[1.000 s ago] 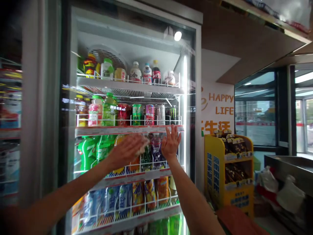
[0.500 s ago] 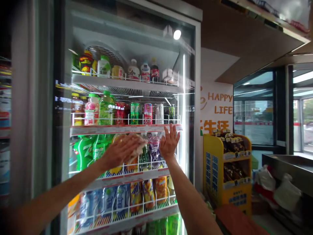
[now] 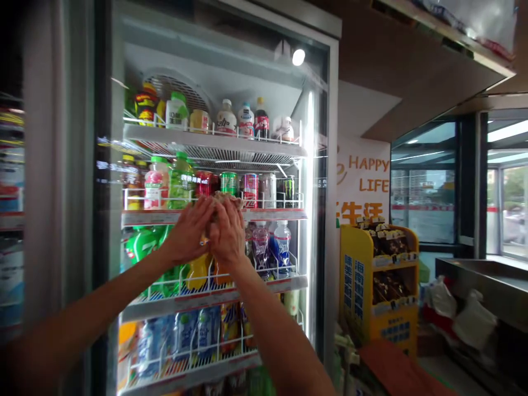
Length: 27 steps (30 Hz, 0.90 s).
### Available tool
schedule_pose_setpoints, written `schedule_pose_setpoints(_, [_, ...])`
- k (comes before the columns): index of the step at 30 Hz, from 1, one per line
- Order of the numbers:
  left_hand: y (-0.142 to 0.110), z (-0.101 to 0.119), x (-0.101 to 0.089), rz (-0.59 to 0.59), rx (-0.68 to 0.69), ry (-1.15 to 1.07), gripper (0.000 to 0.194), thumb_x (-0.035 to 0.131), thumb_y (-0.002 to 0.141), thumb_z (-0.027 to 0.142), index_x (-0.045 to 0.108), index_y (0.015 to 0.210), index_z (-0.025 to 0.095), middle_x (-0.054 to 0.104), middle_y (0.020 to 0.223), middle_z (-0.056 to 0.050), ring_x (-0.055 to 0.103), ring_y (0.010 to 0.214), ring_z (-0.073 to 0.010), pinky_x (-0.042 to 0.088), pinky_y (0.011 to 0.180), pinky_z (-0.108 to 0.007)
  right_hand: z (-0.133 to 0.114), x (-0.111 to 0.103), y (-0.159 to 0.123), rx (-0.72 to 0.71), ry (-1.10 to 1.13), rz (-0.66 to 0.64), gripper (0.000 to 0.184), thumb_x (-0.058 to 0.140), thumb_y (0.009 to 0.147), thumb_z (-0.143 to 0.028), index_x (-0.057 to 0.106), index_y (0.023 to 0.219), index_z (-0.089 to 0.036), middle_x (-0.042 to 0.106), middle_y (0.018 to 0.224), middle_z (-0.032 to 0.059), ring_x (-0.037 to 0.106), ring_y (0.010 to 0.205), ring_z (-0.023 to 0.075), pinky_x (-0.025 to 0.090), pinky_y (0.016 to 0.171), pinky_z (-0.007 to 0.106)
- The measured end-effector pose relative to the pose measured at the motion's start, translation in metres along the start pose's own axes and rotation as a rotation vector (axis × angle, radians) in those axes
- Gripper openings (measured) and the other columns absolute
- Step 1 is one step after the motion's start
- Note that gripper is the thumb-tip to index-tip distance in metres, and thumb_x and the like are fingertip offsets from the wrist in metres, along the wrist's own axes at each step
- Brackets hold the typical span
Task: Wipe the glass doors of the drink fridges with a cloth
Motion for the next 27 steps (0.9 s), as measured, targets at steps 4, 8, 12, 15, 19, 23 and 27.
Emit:
schedule_pose_setpoints(4, [-0.037, -0.034, -0.018, 0.102, -0.163, 0.109, 0.070, 0.044, 0.085, 0.035, 0.010, 0.143, 0.017, 0.019, 0.148, -0.012, 0.014, 0.137, -0.0263, 0.017, 0.111, -0.048, -0.001, 0.015, -0.001, 0.000, -0.175, -0.114, 0.055, 0.042, 0.087, -0.041, 0.027, 0.138, -0.030, 0.020, 0.149, 0.0026, 0.014, 0.138, 0.0253, 0.021, 0.110, 0.050])
schedule_pose_setpoints(8, [-0.046, -0.033, -0.013, 0.094, -0.203, 0.131, 0.066, 0.043, 0.086, 0.032, 0.013, 0.143, 0.019, 0.021, 0.147, -0.011, 0.015, 0.137, -0.0268, 0.017, 0.111, -0.049, 0.078, -0.020, -0.016, -0.050, -0.287, -0.100, 0.050, 0.041, 0.088, -0.037, 0.030, 0.136, -0.031, 0.025, 0.148, 0.0036, 0.018, 0.137, 0.0244, 0.019, 0.109, 0.053])
schedule_pose_setpoints(12, [-0.043, -0.030, -0.010, 0.087, -0.231, 0.123, 0.067, 0.043, 0.086, 0.032, 0.011, 0.143, 0.018, 0.019, 0.148, -0.011, 0.013, 0.137, -0.0274, 0.016, 0.111, -0.051, 0.177, -0.075, -0.026, 0.489, -0.383, 0.249, 0.049, 0.029, 0.090, -0.034, 0.034, 0.135, -0.016, 0.030, 0.143, 0.0168, 0.023, 0.135, 0.0314, 0.026, 0.100, 0.061])
schedule_pose_setpoints(15, [-0.043, -0.031, -0.011, 0.083, -0.233, 0.118, 0.066, 0.042, 0.086, 0.032, 0.012, 0.143, 0.018, 0.019, 0.148, -0.010, 0.014, 0.137, -0.0272, 0.016, 0.111, -0.051, 0.140, -0.057, -0.026, 0.501, -0.332, 0.297, 0.051, 0.027, 0.090, -0.030, 0.029, 0.137, -0.013, 0.026, 0.145, 0.0189, 0.018, 0.136, 0.0315, 0.028, 0.100, 0.059])
schedule_pose_setpoints(19, [-0.044, -0.031, -0.013, 0.098, -0.233, 0.114, 0.066, 0.044, 0.086, 0.034, 0.013, 0.143, 0.019, 0.022, 0.147, -0.010, 0.015, 0.137, -0.0258, 0.016, 0.111, -0.048, 0.038, -0.001, -0.034, -0.135, -0.219, -0.091, 0.050, 0.040, 0.087, -0.037, 0.032, 0.136, -0.029, 0.025, 0.148, 0.0037, 0.015, 0.138, 0.0239, 0.021, 0.109, 0.050])
schedule_pose_setpoints(23, [-0.044, -0.029, -0.013, 0.104, -0.231, 0.129, 0.068, 0.044, 0.086, 0.034, 0.009, 0.143, 0.020, 0.022, 0.147, -0.010, 0.014, 0.137, -0.0248, 0.016, 0.111, -0.047, 0.104, -0.037, -0.045, 0.094, -0.315, 0.038, 0.046, 0.035, 0.088, -0.033, 0.037, 0.133, -0.024, 0.035, 0.142, 0.0099, 0.026, 0.135, 0.0250, 0.022, 0.106, 0.055])
schedule_pose_setpoints(27, [-0.041, -0.031, -0.013, 0.096, -0.227, 0.137, 0.072, 0.046, 0.086, 0.034, 0.006, 0.143, 0.020, 0.019, 0.148, -0.010, 0.014, 0.137, -0.0251, 0.014, 0.112, -0.047, 0.155, -0.067, -0.046, 0.549, -0.358, 0.328, 0.051, 0.027, 0.089, -0.031, 0.032, 0.136, -0.011, 0.031, 0.143, 0.0206, 0.022, 0.135, 0.0325, 0.027, 0.099, 0.062])
Point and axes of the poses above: each hand's wrist, its own y-axis towards the middle knuckle, its own x-axis out of the palm, z = x × y, the point moved 6 cm from there along y, towards the middle knuckle
